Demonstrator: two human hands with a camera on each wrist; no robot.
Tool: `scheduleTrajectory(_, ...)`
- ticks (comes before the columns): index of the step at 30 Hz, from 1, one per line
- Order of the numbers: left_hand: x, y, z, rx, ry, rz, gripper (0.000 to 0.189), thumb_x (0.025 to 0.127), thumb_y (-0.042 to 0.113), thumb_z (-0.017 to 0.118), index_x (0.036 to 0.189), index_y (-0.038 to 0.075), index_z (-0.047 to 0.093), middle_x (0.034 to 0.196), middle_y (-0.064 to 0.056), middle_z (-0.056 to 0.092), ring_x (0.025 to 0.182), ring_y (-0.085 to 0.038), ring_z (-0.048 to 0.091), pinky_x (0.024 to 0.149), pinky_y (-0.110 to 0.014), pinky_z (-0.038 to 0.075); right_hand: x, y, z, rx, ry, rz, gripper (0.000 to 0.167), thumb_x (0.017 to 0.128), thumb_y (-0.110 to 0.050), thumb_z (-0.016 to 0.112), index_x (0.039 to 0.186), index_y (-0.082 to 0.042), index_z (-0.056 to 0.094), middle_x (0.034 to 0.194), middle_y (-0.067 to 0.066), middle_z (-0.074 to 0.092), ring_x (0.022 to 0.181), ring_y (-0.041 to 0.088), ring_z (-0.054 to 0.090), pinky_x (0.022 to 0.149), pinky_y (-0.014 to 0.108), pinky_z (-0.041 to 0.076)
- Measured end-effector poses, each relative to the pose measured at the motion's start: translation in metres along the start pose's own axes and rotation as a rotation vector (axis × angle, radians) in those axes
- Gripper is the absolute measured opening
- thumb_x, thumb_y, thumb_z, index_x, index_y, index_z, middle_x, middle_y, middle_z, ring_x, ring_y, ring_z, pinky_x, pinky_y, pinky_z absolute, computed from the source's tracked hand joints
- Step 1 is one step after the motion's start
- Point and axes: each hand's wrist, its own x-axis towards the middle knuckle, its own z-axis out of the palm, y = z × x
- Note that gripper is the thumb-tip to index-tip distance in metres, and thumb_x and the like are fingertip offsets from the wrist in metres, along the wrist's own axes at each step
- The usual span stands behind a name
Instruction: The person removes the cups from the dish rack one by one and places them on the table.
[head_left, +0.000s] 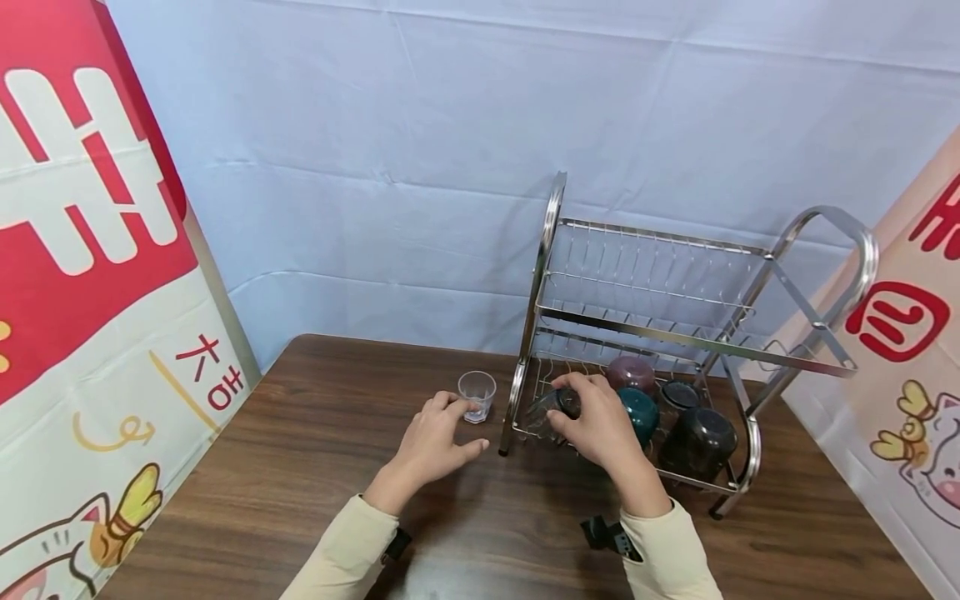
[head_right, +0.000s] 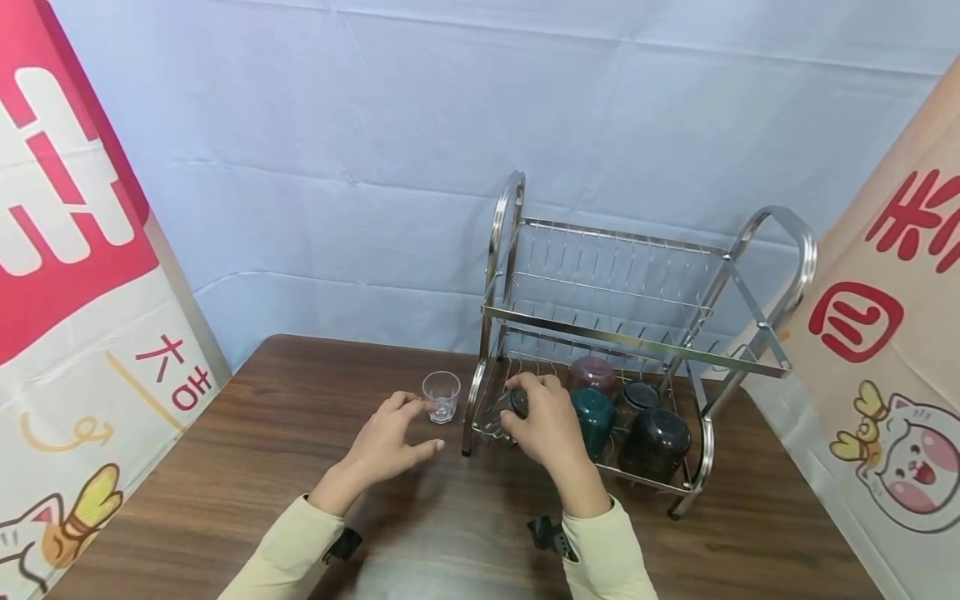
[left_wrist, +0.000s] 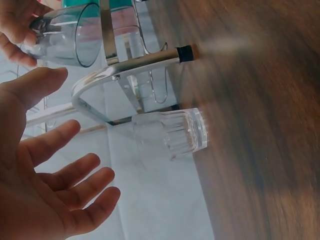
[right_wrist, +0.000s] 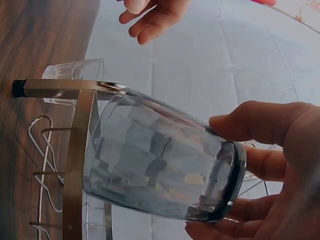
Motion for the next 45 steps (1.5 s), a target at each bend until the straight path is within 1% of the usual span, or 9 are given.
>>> scheduleTrajectory(7,-0.003,0.001,0.000,-0.082,0.039,0.020,0.048,0.076,0.035,0.075,0.116,0.012,0.062,0.111,-0.008,0.052,0.097,-0.023,0.052,0.075,-0.040,0.046,-0.005,-0.003,-0.004,0.033,-0.002,0.003,0.035,0.080,-0.017,0.072,0.112,-0.007,0.061,0.115,0.022,0.052,0.101,0.038,0.051,0.075,0.053,0.042)
scheduleTrajectory(17,-0.007,-0.001,0.004,-0.257,0.045,-0.035,0.048,0.076,0.035,0.075,0.118,0.016,0.061,0.111,-0.003,0.052,0.098,-0.019,0.054,0.080,-0.039,0.045,-0.011,0.000,0.001,0.115,0.037,-0.044,0.033,0.076,-0.013,0.075,0.106,-0.007,0.062,0.107,0.016,0.056,0.098,0.033,0.052,0.075,0.049,0.041)
scheduleTrajectory(23,-0.008,-0.007,0.011,-0.334,0.067,-0.001,0.048,0.075,0.031,0.076,0.118,0.017,0.060,0.111,0.001,0.053,0.100,-0.013,0.052,0.082,-0.038,0.044,-0.014,0.007,0.004,0.201,0.036,-0.039,0.031,0.074,-0.009,0.076,0.100,-0.007,0.060,0.101,0.012,0.055,0.089,0.027,0.050,0.073,0.043,0.040)
scheduleTrajectory(27,-0.008,-0.009,0.014,-0.380,0.077,0.014,0.050,0.073,0.030,0.078,0.118,0.016,0.060,0.111,0.001,0.054,0.096,-0.013,0.052,0.076,-0.040,0.047,-0.014,0.012,0.007,0.345,-0.008,-0.026,0.031,0.075,-0.007,0.076,0.099,-0.007,0.057,0.101,0.010,0.054,0.089,0.025,0.052,0.074,0.042,0.044)
scheduleTrajectory(31,-0.009,-0.009,0.016,-0.433,0.066,0.018,0.054,0.072,0.029,0.079,0.121,0.016,0.058,0.111,0.000,0.053,0.096,-0.013,0.051,0.074,-0.044,0.048,-0.013,0.016,0.009,0.549,-0.066,0.020,0.033,0.075,-0.004,0.075,0.100,-0.003,0.054,0.099,0.012,0.054,0.085,0.026,0.053,0.066,0.037,0.045)
scheduleTrajectory(33,-0.009,-0.009,0.017,-0.446,0.061,0.019,0.057,0.072,0.030,0.079,0.123,0.018,0.057,0.112,0.003,0.052,0.097,-0.012,0.051,0.074,-0.042,0.048,-0.013,0.017,0.009,0.634,-0.089,0.047,0.034,0.076,-0.003,0.074,0.102,-0.001,0.053,0.099,0.013,0.053,0.083,0.027,0.053,0.062,0.035,0.045)
scheduleTrajectory(36,-0.008,-0.007,0.019,-0.461,0.061,0.038,0.060,0.071,0.031,0.080,0.125,0.020,0.055,0.114,0.005,0.051,0.098,-0.012,0.050,0.073,-0.038,0.047,-0.013,0.019,0.010,0.703,-0.107,0.081,0.036,0.075,0.000,0.073,0.103,0.001,0.051,0.098,0.014,0.051,0.083,0.027,0.052,0.061,0.033,0.044)
scheduleTrajectory(40,-0.008,-0.006,0.021,-0.494,0.073,0.073,0.065,0.069,0.031,0.081,0.128,0.023,0.052,0.115,0.007,0.049,0.099,-0.011,0.050,0.072,-0.040,0.048,-0.013,0.019,0.014,0.799,-0.125,0.115,0.037,0.073,0.005,0.071,0.103,0.004,0.049,0.100,0.017,0.049,0.086,0.028,0.052,0.062,0.030,0.047)
scheduleTrajectory(45,-0.007,-0.003,0.025,-0.590,0.080,0.105,0.072,0.068,0.027,0.082,0.132,0.024,0.048,0.117,-0.002,0.049,0.103,-0.022,0.051,0.074,-0.043,0.049,-0.012,0.018,0.020,0.928,-0.146,0.108,0.038,0.072,0.012,0.066,0.105,0.008,0.048,0.101,0.019,0.047,0.087,0.028,0.049,0.063,0.028,0.048)
